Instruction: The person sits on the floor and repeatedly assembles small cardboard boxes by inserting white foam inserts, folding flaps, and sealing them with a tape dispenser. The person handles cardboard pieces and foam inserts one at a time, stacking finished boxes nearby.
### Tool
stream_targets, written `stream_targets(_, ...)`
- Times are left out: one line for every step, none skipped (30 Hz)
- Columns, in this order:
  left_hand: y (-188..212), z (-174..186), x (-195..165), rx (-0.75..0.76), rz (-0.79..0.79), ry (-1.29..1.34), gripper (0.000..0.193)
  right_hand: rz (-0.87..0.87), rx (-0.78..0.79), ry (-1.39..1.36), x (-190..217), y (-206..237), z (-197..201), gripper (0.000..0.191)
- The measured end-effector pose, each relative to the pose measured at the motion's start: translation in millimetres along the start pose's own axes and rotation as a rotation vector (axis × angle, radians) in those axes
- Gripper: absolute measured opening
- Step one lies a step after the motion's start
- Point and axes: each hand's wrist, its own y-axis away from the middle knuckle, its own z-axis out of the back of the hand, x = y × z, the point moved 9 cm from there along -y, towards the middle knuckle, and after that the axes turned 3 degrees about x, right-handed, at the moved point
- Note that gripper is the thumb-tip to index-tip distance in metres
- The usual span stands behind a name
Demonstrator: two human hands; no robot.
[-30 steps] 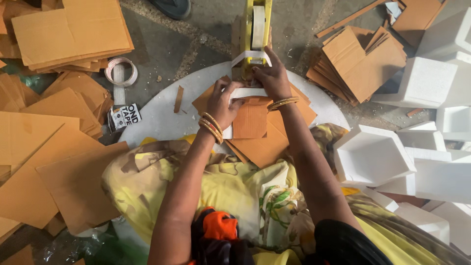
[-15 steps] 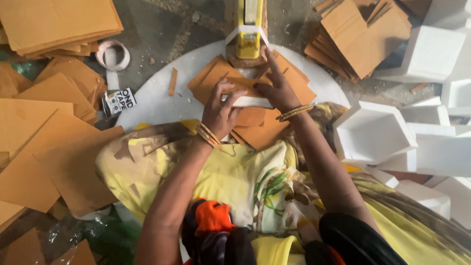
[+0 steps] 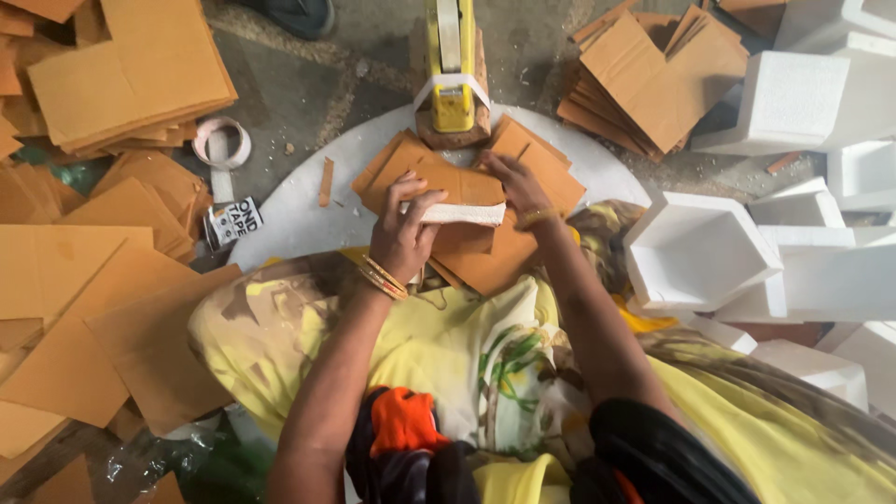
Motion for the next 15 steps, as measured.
stream_targets(-2, 7, 3, -0.062, 0.027, 0.010, 0.050, -0.156, -0.020, -0.052, -17, 11, -1, 0.057)
stream_targets(-3, 15, 7, -0.127, 0.055, 0.020, 0.048, -0.312, -0.039, -0.100, -29, 25, -3, 0.062)
stream_targets(-5, 21, 12, -0.188, 0.083, 0.033, 0.046, -0.227, 0.032, -0.027, -17, 36, -10, 0.054)
stream_targets(-5, 24, 20, -0.226, 0.137, 0.095, 0.044, -0.145, 0.099, 0.043, -1, 52, -14, 0.048)
stream_targets(-5, 27, 28, -0.265, 0.190, 0.157, 0.043, -0.061, 0.166, 0.112, 17, 62, -23, 0.043)
stream_targets(-5, 29, 38, -0.307, 0.240, 0.220, 0.041, -0.008, 0.174, 0.200, 35, 66, -29, 0.043)
stream_targets(-6, 27, 45, -0.292, 0.281, 0.221, 0.040, 0.046, 0.182, 0.289, 56, 71, -33, 0.045)
stream_targets(-5, 24, 53, -0.274, 0.327, 0.224, 0.040, 0.096, 0.188, 0.377, 75, 77, -38, 0.046)
stream_targets(-3, 20, 60, -0.256, 0.373, 0.228, 0.040, 0.137, 0.104, 0.550, 93, 81, -37, 0.045)
stream_targets(-1, 12, 69, -0.220, 0.449, 0.321, 0.040, 0.177, 0.018, 0.722, 110, 86, -36, 0.043)
stream_targets(2, 2, 78, -0.181, 0.527, 0.415, 0.040, 0.211, -0.070, 0.895, 126, 91, -36, 0.041)
stream_targets(6, -6, 85, -0.143, 0.605, 0.508, 0.041, 0.225, -0.081, 0.921, 135, 93, -39, 0.043)
stream_targets(4, -9, 86, -0.067, 0.597, 0.416, 0.046, 0.241, -0.092, 0.945, 141, 95, -43, 0.046)
stream_targets(2, -10, 87, 0.007, 0.587, 0.323, 0.052, 0.258, -0.103, 0.970, 145, 95, -47, 0.048)
stream_targets(1, -11, 87, 0.079, 0.580, 0.233, 0.057, 0.308, -0.099, 1.006, 149, 96, -51, 0.049)
